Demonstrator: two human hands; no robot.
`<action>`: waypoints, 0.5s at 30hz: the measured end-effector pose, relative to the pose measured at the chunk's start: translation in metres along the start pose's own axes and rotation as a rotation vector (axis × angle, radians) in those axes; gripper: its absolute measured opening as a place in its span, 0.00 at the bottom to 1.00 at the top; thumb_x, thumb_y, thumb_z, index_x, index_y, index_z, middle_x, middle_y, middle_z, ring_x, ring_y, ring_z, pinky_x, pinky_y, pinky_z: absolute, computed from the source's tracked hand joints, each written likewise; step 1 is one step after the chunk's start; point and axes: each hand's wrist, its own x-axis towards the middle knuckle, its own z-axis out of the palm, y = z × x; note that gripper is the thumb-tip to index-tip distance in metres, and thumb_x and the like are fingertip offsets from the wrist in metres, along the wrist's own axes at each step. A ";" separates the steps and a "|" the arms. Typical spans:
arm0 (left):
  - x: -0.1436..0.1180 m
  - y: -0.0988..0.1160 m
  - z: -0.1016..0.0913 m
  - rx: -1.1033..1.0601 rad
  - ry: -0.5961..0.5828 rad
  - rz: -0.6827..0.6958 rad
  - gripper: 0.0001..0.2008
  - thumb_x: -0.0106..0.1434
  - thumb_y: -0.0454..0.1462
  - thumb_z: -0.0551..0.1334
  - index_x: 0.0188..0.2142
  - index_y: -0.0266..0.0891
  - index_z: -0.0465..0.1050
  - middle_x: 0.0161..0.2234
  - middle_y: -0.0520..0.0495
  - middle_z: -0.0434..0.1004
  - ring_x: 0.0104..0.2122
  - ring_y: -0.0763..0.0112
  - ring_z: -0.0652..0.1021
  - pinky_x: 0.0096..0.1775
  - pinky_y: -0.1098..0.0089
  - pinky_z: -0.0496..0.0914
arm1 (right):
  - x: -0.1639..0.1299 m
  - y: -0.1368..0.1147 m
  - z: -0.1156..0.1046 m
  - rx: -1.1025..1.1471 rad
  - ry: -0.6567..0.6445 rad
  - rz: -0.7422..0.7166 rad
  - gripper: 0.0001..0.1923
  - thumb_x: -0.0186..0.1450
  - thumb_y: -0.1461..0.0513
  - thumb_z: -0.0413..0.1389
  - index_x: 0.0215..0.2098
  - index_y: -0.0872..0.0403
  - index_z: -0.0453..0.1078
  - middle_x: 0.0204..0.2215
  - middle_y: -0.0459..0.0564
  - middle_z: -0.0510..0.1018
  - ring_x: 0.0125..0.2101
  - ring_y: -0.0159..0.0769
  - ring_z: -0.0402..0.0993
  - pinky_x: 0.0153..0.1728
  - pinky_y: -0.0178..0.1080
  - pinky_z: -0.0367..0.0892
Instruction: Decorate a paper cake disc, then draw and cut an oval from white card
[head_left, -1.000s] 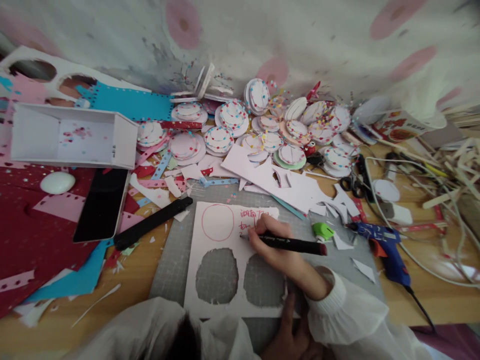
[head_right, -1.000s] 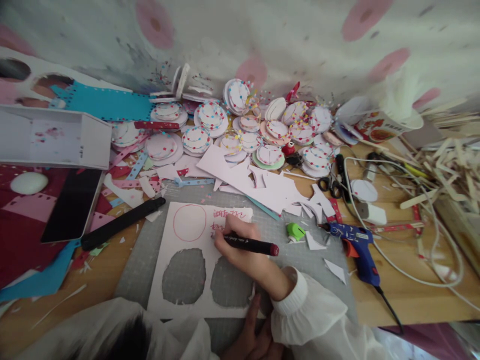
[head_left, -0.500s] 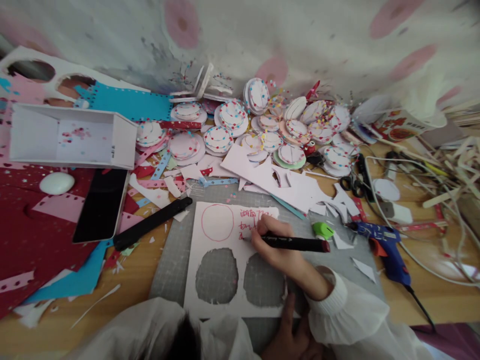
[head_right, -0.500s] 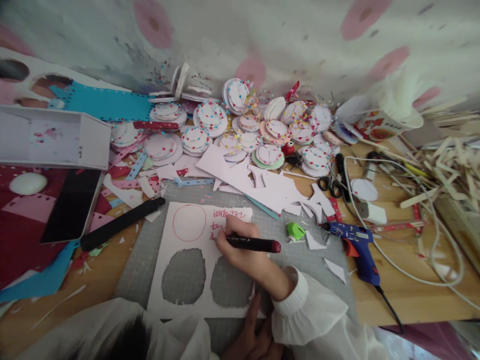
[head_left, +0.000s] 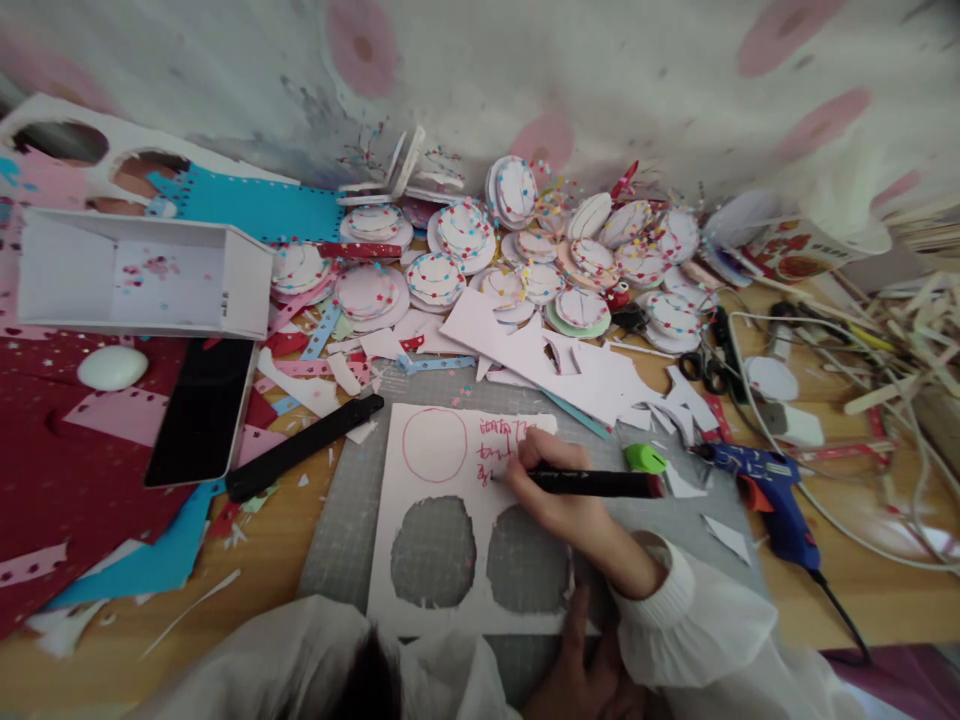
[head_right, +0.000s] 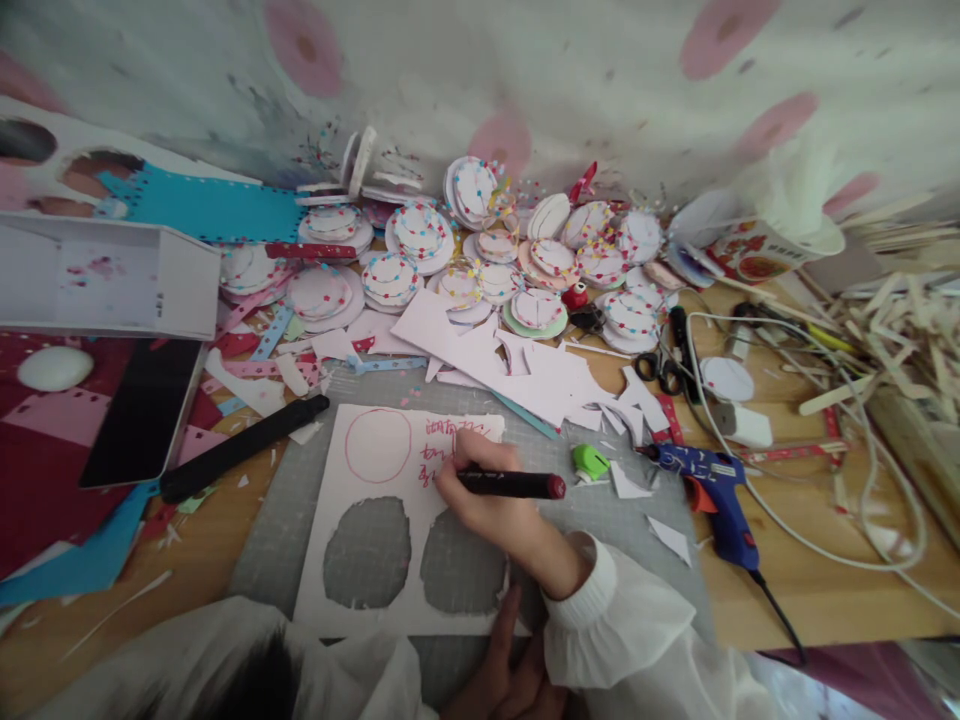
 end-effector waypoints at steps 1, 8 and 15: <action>0.000 -0.003 -0.001 -0.009 0.125 -0.056 0.23 0.56 0.42 0.52 0.48 0.52 0.78 0.59 0.58 0.69 0.65 0.57 0.58 0.61 0.52 0.58 | 0.000 0.000 0.000 0.014 -0.017 -0.002 0.14 0.56 0.68 0.52 0.20 0.51 0.51 0.16 0.38 0.56 0.19 0.27 0.52 0.21 0.33 0.51; 0.009 -0.013 -0.009 0.068 0.220 -0.178 0.28 0.57 0.50 0.53 0.55 0.53 0.72 0.60 0.56 0.68 0.67 0.44 0.51 0.64 0.39 0.46 | 0.002 -0.002 -0.003 0.022 -0.005 -0.005 0.14 0.56 0.67 0.52 0.19 0.51 0.50 0.16 0.39 0.56 0.19 0.27 0.51 0.20 0.33 0.50; 0.002 -0.012 -0.008 0.152 0.171 -0.092 0.29 0.55 0.45 0.48 0.55 0.53 0.72 0.63 0.57 0.63 0.65 0.50 0.58 0.61 0.46 0.59 | 0.003 0.000 -0.004 0.012 0.110 0.031 0.15 0.57 0.65 0.53 0.19 0.50 0.51 0.17 0.38 0.56 0.19 0.27 0.51 0.20 0.33 0.50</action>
